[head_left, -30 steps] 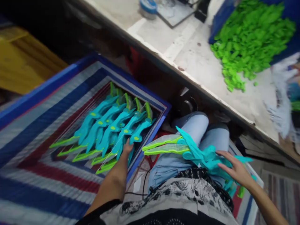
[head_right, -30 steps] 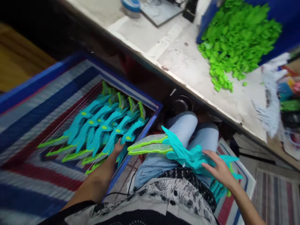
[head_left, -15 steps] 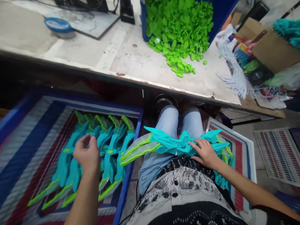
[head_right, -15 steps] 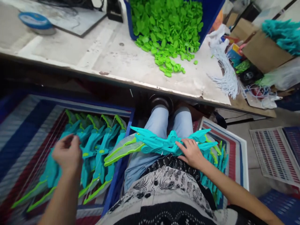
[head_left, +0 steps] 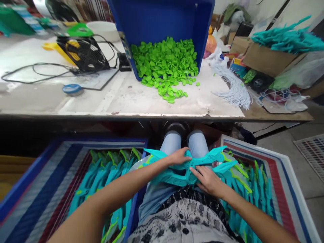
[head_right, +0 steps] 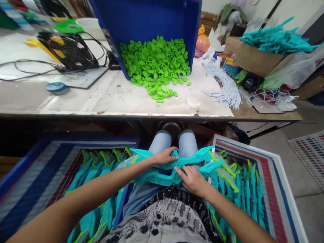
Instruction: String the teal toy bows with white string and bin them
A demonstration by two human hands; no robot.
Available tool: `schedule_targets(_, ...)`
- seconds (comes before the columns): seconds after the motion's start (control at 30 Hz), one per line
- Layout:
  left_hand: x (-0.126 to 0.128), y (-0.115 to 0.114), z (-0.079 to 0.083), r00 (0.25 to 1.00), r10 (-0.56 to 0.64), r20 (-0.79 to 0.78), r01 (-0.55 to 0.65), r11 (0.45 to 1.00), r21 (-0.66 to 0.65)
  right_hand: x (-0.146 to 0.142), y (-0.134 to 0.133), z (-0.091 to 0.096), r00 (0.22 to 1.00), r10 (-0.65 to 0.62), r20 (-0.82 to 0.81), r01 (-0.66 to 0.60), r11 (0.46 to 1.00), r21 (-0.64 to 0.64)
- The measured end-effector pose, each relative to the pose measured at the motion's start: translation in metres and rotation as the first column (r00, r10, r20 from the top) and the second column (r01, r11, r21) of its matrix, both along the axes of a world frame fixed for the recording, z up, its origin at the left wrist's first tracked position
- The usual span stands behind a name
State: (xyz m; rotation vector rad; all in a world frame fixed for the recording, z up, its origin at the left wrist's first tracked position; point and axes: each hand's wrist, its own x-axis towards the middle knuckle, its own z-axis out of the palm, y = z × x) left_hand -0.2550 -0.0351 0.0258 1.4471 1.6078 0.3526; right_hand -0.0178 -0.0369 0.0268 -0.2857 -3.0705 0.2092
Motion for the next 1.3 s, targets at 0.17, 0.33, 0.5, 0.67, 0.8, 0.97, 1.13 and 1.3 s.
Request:
schedule_targets(0.17,-0.032,0.037,0.005,0.988,0.129,-0.084,-0.123,0.990,0.067,-0.024,0.036,0.013,0.994,0.058,0.092,-0.049,0.994,-0.096)
schedule_targets(0.33,-0.037,0.054,-0.007,0.993,0.121,0.003,-0.121,0.991,0.060,-0.112,0.148,0.062,0.953,-0.256,-0.161,0.242,0.965,-0.100)
schedule_targets(0.5,-0.037,0.056,-0.016,0.982,0.177,0.070,-0.179,0.984,0.022,-0.227,0.256,0.084,0.769,-0.611,-0.187,0.598,0.791,-0.128)
schedule_targets(0.67,-0.040,0.061,-0.012,0.982,0.175,0.072,-0.174,0.985,-0.016,-0.269,0.288,0.076,0.772,-0.630,-0.078,0.621,0.775,-0.117)
schedule_targets(0.8,-0.025,0.040,-0.010,0.974,0.143,-0.178,-0.085,0.950,0.302,-0.233,0.277,0.077,0.682,-0.704,-0.197,0.667,0.709,-0.228)
schedule_targets(0.97,0.003,0.011,-0.015,0.885,0.064,-0.461,0.133,0.915,0.382,-0.141,0.203,0.069,0.620,-0.699,-0.356,0.473,0.696,-0.540)
schedule_targets(1.13,-0.018,0.033,-0.006,0.910,0.011,-0.414,0.129,0.942,0.309,-0.080,0.109,0.024,0.543,-0.821,-0.176,0.337,0.406,-0.849)
schedule_targets(1.3,-0.064,0.070,0.010,0.980,-0.100,-0.174,0.137,0.968,0.212,-0.085,0.069,-0.025,0.440,-0.896,-0.049,0.245,0.173,-0.954)
